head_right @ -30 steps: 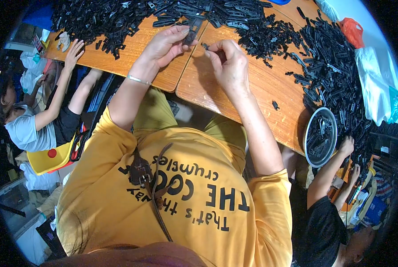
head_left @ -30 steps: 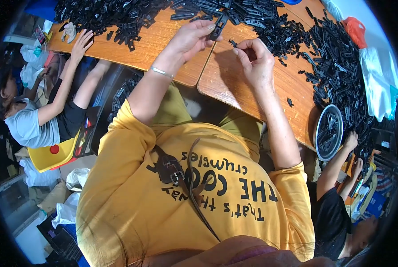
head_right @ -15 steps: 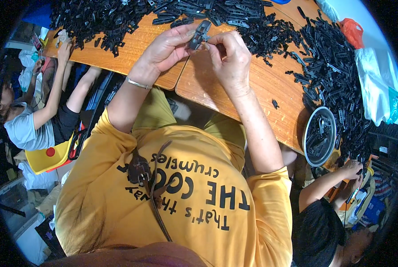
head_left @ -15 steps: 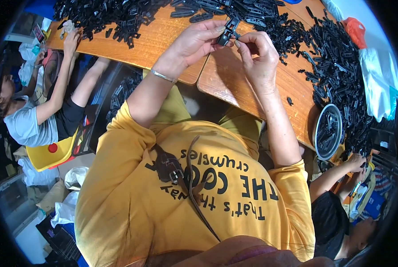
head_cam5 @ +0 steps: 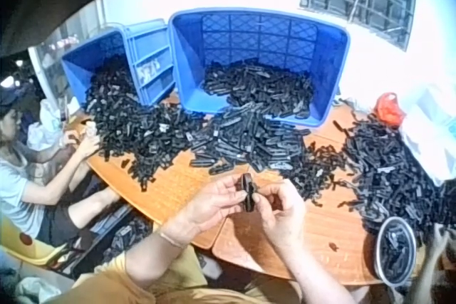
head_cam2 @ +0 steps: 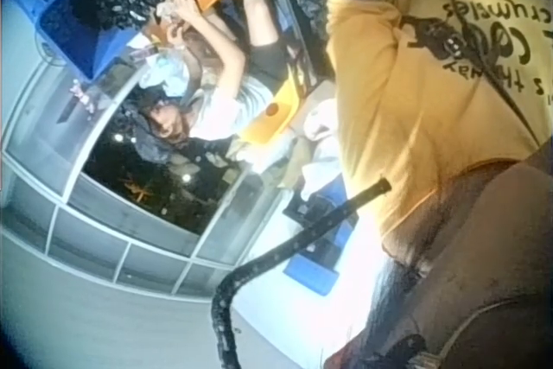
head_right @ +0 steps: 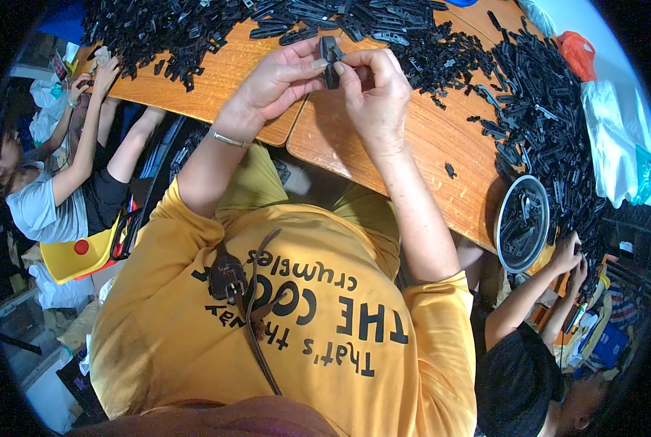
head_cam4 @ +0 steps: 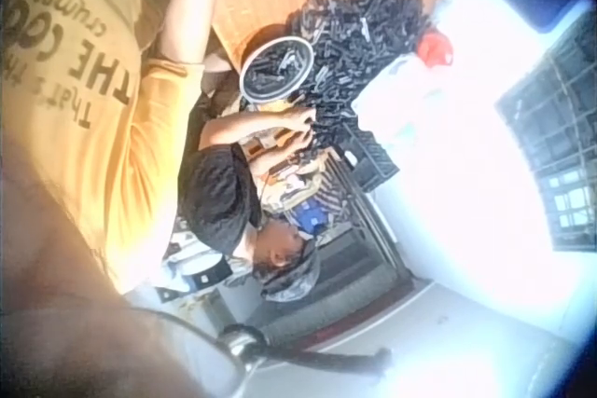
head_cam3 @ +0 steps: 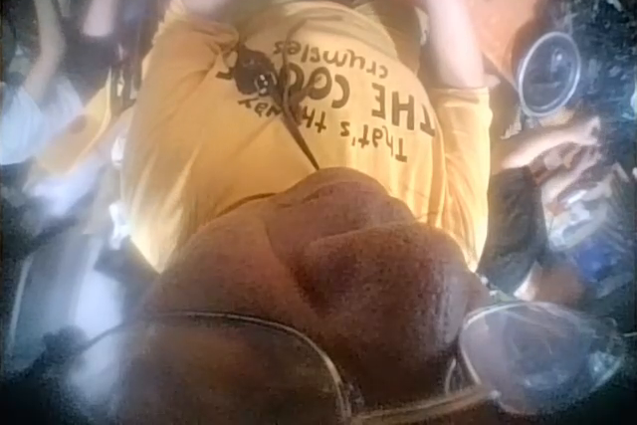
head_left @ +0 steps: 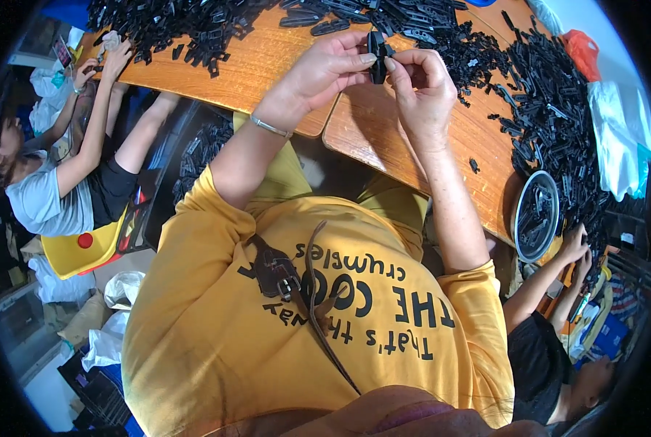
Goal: The person repeatedly picks up small black plastic components from the table and assembles them by fitting small pieces into plastic housings by hand.
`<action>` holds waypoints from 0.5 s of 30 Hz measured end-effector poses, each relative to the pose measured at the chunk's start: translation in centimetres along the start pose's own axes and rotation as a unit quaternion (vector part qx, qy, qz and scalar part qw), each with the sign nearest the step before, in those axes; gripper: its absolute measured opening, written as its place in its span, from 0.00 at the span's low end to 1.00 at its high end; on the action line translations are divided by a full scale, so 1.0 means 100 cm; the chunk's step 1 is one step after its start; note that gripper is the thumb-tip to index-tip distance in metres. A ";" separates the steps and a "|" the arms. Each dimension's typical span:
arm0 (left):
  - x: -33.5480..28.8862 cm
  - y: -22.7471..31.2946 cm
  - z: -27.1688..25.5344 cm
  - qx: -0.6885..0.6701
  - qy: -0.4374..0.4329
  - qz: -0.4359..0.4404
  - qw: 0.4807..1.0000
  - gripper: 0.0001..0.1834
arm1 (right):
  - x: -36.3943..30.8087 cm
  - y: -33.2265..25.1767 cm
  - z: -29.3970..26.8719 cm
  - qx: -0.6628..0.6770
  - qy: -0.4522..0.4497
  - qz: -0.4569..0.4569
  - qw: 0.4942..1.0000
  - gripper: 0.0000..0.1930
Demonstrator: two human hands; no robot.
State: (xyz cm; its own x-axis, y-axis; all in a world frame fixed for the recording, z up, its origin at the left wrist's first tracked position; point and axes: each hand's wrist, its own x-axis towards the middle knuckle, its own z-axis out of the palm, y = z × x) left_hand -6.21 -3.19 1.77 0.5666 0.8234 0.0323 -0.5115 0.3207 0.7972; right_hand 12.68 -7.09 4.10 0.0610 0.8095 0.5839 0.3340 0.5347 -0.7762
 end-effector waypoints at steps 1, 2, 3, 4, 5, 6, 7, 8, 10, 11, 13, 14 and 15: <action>0.001 -0.003 0.000 0.012 0.003 0.004 1.000 0.25 | -0.002 0.002 0.002 0.017 0.007 0.027 0.999 0.06; 0.001 -0.004 0.001 0.024 0.008 0.007 1.000 0.26 | -0.003 0.003 0.002 0.017 0.007 0.027 0.999 0.06; 0.000 -0.004 0.002 0.024 0.008 0.007 1.000 0.26 | -0.003 0.003 0.002 0.020 0.001 0.034 0.999 0.06; -0.001 -0.005 0.002 0.030 0.017 0.009 0.999 0.26 | -0.004 0.003 0.003 0.023 -0.005 0.041 0.999 0.06; -0.002 -0.005 0.004 0.036 0.026 0.010 0.999 0.27 | -0.006 0.003 0.003 0.022 -0.005 0.041 0.999 0.06; -0.002 -0.006 0.004 0.035 0.025 0.010 0.999 0.27 | -0.007 0.003 0.003 0.024 -0.011 0.044 0.999 0.06; -0.003 -0.007 0.004 0.045 0.035 0.015 0.998 0.27 | -0.008 0.003 0.004 0.026 -0.017 0.047 0.998 0.06; -0.003 -0.008 0.005 0.056 0.043 0.020 0.997 0.26 | -0.010 0.003 0.004 0.025 -0.016 0.048 0.998 0.06; -0.005 -0.010 0.007 0.060 0.050 0.019 0.997 0.25 | -0.014 0.003 0.004 0.034 -0.018 0.064 0.997 0.06; -0.006 -0.010 0.010 0.064 0.057 0.016 0.996 0.25 | -0.015 0.002 0.002 0.016 -0.026 0.073 0.997 0.06; -0.010 -0.009 0.017 0.078 0.080 0.016 0.994 0.24 | -0.015 0.006 0.002 0.003 -0.043 0.103 0.994 0.07; -0.011 -0.009 0.021 0.092 0.104 0.018 0.990 0.23 | -0.015 0.008 0.001 -0.010 -0.061 0.132 0.989 0.07; -0.011 -0.013 0.022 0.090 0.099 0.014 0.991 0.23 | -0.015 0.006 0.001 -0.022 -0.066 0.150 0.986 0.11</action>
State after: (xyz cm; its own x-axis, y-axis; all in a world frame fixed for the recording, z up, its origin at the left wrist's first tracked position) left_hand -4.73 -5.57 2.05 0.4064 0.9124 -0.0495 -0.3916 0.2228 0.8928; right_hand 12.73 -7.92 2.74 0.0405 0.9561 0.2903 0.3599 0.2571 -0.8969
